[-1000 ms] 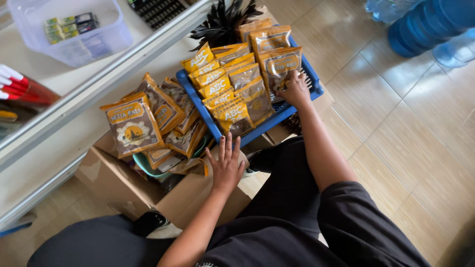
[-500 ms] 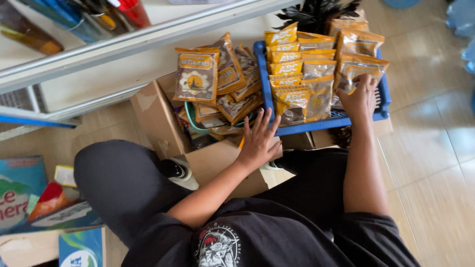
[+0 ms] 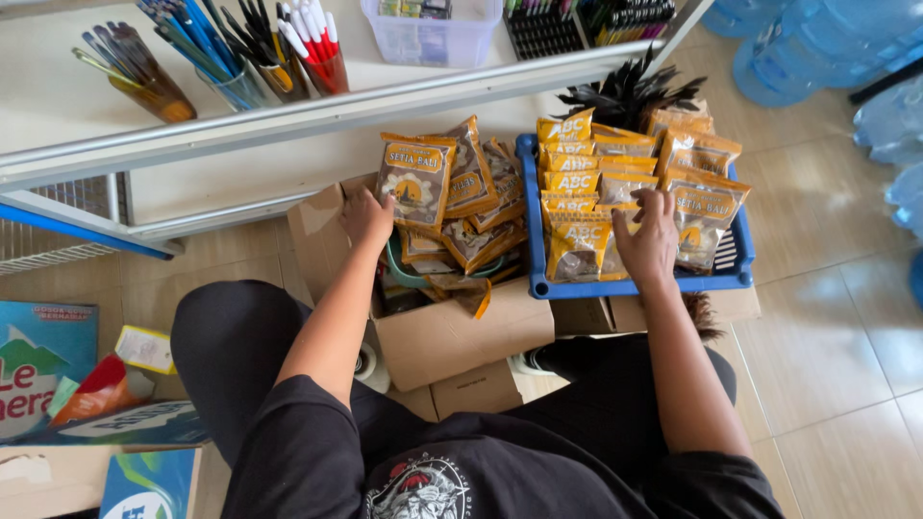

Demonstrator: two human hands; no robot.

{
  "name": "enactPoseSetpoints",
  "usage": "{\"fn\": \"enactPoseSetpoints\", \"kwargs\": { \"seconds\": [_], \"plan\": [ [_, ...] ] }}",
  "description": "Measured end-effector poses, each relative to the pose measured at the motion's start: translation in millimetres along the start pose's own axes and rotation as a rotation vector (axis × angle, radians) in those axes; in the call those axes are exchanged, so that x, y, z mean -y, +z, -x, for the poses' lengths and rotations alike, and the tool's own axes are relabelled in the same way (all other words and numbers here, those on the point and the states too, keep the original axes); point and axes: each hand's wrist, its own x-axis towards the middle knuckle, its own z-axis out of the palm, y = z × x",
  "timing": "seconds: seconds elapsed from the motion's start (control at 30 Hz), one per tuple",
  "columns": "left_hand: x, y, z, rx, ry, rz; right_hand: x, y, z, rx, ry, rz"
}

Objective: The person sits on the floor and transfers yellow snack packets from a cardboard box into a blue plastic basket, arranging them in neat rows. The person also moves a small green basket and a cloth aside to access the box.

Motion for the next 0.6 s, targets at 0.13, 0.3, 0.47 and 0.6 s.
{"fn": "enactPoseSetpoints", "kwargs": {
  "seconds": [0.13,0.3,0.47,0.6],
  "plan": [
    [15,20,-4,-0.047,0.024,-0.053,5,3,2,-0.001,-0.042,-0.033],
    [19,29,2,-0.196,0.128,0.034,5,3,3,-0.002,-0.027,-0.040],
    [5,20,11,-0.306,0.247,0.228,4,3,3,0.004,-0.027,-0.029],
    [-13,-8,30,-0.351,0.324,0.394,10,1,5,0.015,-0.033,-0.041]
  ]
}}
